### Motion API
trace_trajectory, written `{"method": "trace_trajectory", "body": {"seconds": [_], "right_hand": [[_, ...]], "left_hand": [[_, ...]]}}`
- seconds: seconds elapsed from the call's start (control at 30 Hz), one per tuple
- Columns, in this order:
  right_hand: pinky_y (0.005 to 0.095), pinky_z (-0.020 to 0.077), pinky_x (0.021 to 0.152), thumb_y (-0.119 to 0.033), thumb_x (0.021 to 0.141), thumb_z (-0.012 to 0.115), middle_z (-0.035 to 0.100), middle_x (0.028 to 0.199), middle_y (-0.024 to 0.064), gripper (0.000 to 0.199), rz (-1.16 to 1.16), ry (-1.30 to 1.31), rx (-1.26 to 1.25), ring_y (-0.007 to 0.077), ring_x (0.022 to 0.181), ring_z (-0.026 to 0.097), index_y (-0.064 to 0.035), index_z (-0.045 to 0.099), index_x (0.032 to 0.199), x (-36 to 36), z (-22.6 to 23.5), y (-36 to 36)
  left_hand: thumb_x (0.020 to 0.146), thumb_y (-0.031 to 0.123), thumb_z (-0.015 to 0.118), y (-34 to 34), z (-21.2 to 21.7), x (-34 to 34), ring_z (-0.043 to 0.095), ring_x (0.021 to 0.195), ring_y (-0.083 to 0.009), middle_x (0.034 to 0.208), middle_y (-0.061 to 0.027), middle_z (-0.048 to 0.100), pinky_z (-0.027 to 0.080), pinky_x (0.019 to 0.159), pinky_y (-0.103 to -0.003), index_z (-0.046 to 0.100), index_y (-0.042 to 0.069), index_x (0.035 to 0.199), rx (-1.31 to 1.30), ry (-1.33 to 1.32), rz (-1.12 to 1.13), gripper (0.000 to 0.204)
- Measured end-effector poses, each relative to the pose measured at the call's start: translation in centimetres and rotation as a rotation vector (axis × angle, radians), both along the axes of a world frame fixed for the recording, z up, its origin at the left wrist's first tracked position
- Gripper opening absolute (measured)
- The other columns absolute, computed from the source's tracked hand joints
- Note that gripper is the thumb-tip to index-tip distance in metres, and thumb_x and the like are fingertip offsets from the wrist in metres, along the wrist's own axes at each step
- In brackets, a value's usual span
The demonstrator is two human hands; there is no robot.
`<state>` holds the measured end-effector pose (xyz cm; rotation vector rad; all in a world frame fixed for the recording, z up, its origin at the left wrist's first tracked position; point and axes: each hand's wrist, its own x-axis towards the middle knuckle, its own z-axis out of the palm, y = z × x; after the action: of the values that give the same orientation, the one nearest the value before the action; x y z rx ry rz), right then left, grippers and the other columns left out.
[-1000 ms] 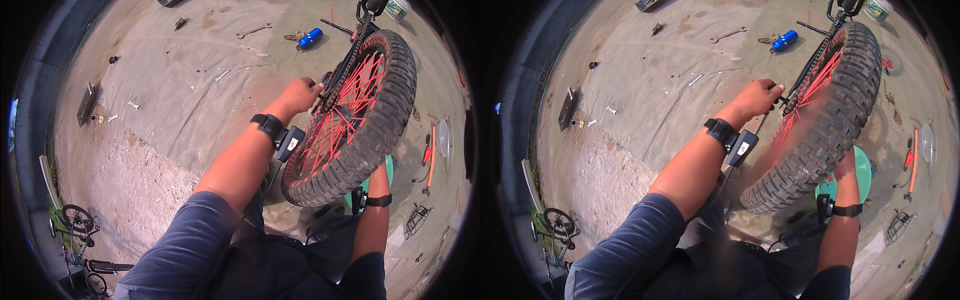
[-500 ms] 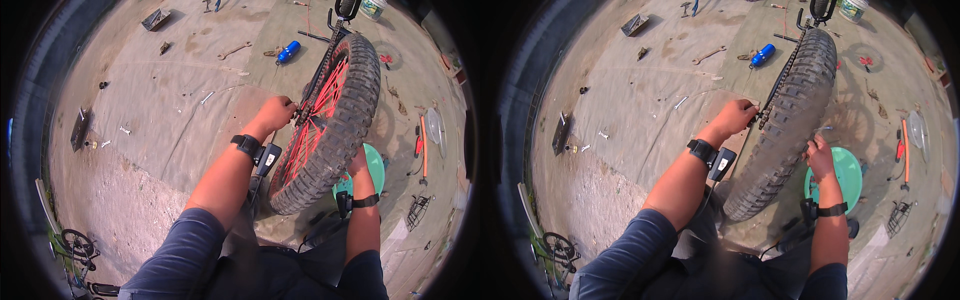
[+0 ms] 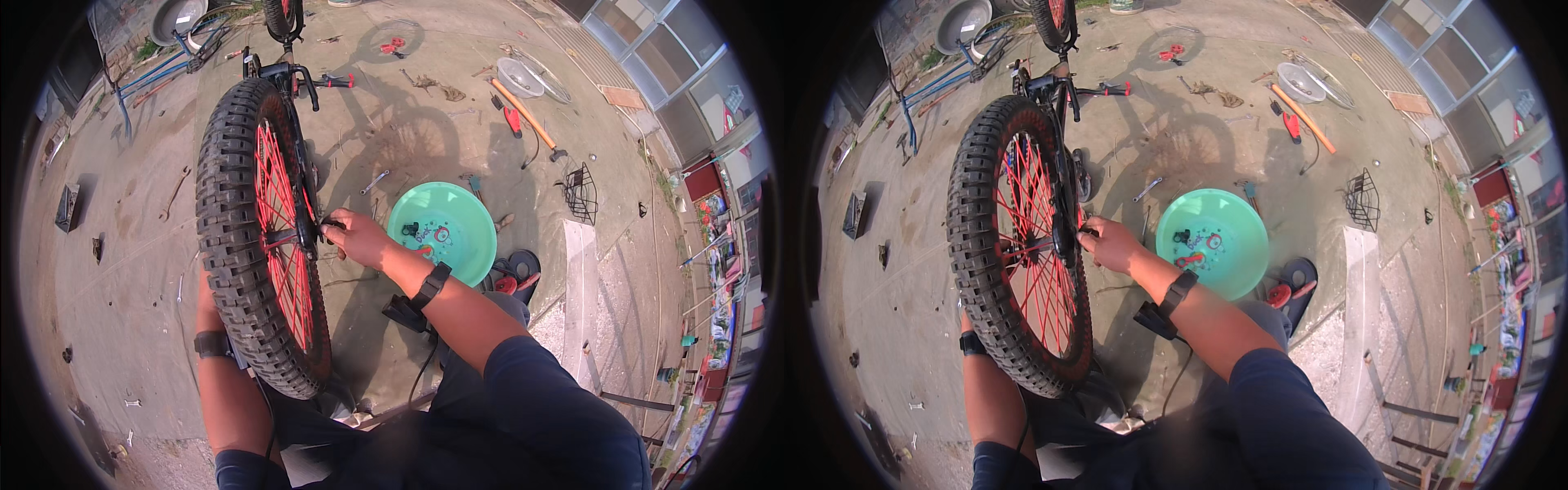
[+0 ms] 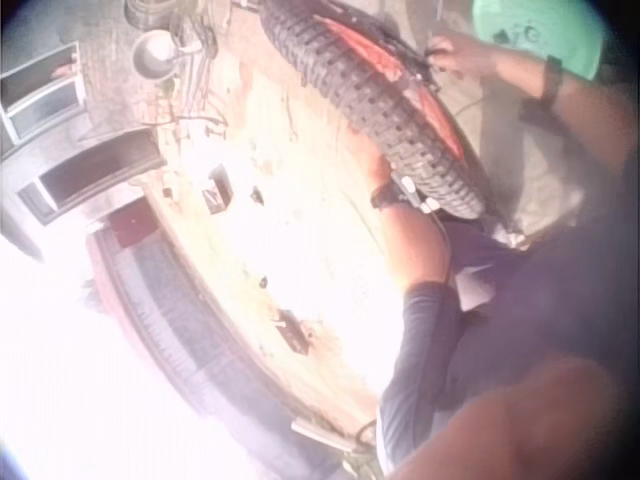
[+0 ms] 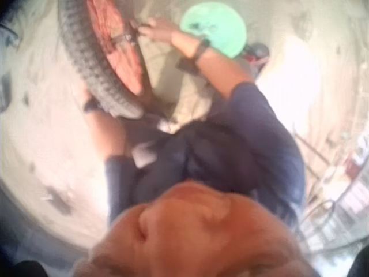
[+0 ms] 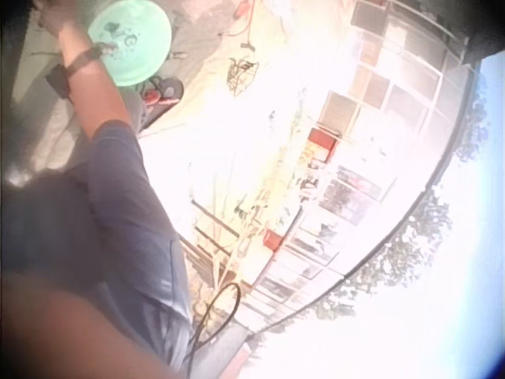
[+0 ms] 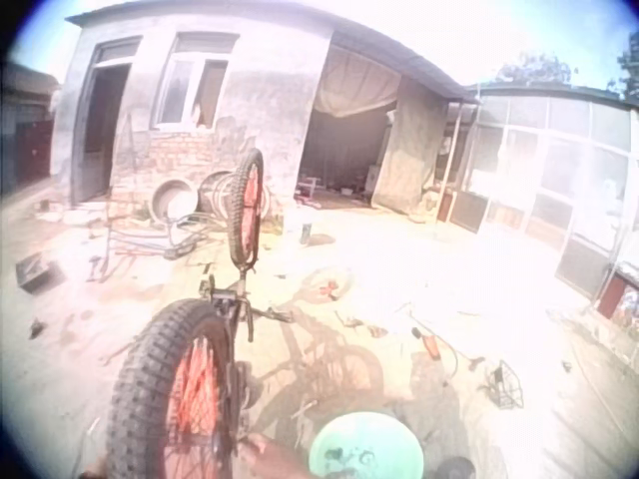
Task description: The person assembles small parts onto a bicycle wheel hub, picking washers and nuts from a green basin and threading them onto the axle. The person repeatedly tightens and adjusts the components by hand while holding the wheel.
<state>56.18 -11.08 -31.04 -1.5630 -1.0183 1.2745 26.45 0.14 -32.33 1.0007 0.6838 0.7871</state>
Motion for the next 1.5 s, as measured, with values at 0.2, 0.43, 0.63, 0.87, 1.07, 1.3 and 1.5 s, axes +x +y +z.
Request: {"method": "trace_trajectory", "body": {"seconds": [0.2, 0.43, 0.63, 0.87, 1.07, 1.3, 1.5], "right_hand": [[0.0292, 0.0492, 0.058, -0.021, 0.098, 0.06, 0.058, 0.085, 0.0045, 0.03, -0.017, 0.033, 0.008, 0.0118, 0.06, 0.055, 0.0032, 0.057, 0.116, 0.0, -0.3, 0.0], [0.0294, 0.0494, 0.058, -0.02, 0.098, 0.06, 0.055, 0.072, 0.0012, 0.032, 0.001, 0.116, 0.012, 0.0115, 0.061, 0.053, 0.0021, 0.057, 0.12, 0.0, 0.0, -0.1], [0.0287, 0.0476, 0.055, -0.02, 0.097, 0.061, 0.053, 0.071, 0.0, 0.032, -0.026, 0.074, -0.022, 0.0097, 0.059, 0.052, 0.0029, 0.057, 0.12, -0.1, 0.5, -0.4], [0.0288, 0.0475, 0.055, -0.019, 0.096, 0.063, 0.059, 0.08, 0.0043, 0.036, -0.032, 0.091, 0.014, 0.0107, 0.058, 0.055, 0.0044, 0.055, 0.123, 0.0, -0.2, -0.3], [0.0288, 0.049, 0.058, -0.019, 0.097, 0.062, 0.062, 0.087, 0.0064, 0.034, -0.021, 0.113, -0.002, 0.0111, 0.061, 0.055, 0.0049, 0.055, 0.12, 0.3, -0.8, -0.3], [0.0283, 0.0484, 0.058, -0.019, 0.097, 0.061, 0.062, 0.088, 0.0062, 0.03, -0.013, 0.091, 0.021, 0.0113, 0.061, 0.056, 0.0039, 0.057, 0.116, 0.3, -0.6, -0.3], [0.0282, 0.0484, 0.058, -0.018, 0.097, 0.061, 0.061, 0.087, 0.0062, 0.029, -0.007, 0.102, 0.029, 0.0114, 0.061, 0.056, 0.0039, 0.057, 0.116, 0.4, -0.8, -0.3]], "left_hand": [[0.101, 0.021, 0.052, 0.4, -2.5, 0.6, 0.064, 0.1, -0.0174, 0.118, -0.0067, 0.065, 0.054, 0.086, -0.034, 0.056, 0.005, 0.131, 0.114, 0.082, 0.028, 0.035], [0.09, 0.012, 0.063, -1.6, 3.8, 2.9, 0.065, 0.096, -0.0165, 0.111, -0.0083, 0.07, 0.053, 0.084, -0.032, 0.062, -0.003, 0.122, 0.106, 0.315, 0.102, 0.035], [0.086, 0.005, 0.064, -2.1, 5.4, 3.7, 0.064, 0.089, -0.015, 0.105, -0.0076, 0.07, 0.052, 0.08, -0.03, 0.063, -0.004, 0.119, -0.062, 0.313, 0.125, 0.034], [0.094, 0.017, 0.061, -1.3, 3.3, 4.0, 0.061, 0.077, -0.0136, 0.086, -0.0057, 0.068, 0.049, 0.069, -0.029, 0.067, -0.003, 0.105, 0.043, 0.447, 0.242, 0.023], [0.093, 0.016, 0.062, -1.2, 3.1, 4.2, 0.061, 0.077, -0.0146, 0.087, -0.0066, 0.068, 0.049, 0.069, -0.03, 0.066, -0.003, 0.106, 0.143, 0.353, 0.197, 0.024], [0.094, 0.019, 0.062, -1.4, 2.7, 4.2, 0.06, 0.08, -0.0148, 0.091, -0.0073, 0.068, 0.049, 0.073, -0.03, 0.065, -0.005, 0.109, 0.176, 0.488, 0.148, 0.029], [0.094, 0.02, 0.063, -1.0, 2.4, 4.5, 0.06, 0.082, -0.015, 0.093, -0.0092, 0.069, 0.049, 0.074, -0.03, 0.065, -0.006, 0.109, 0.065, 0.383, 0.21, 0.03]]}}
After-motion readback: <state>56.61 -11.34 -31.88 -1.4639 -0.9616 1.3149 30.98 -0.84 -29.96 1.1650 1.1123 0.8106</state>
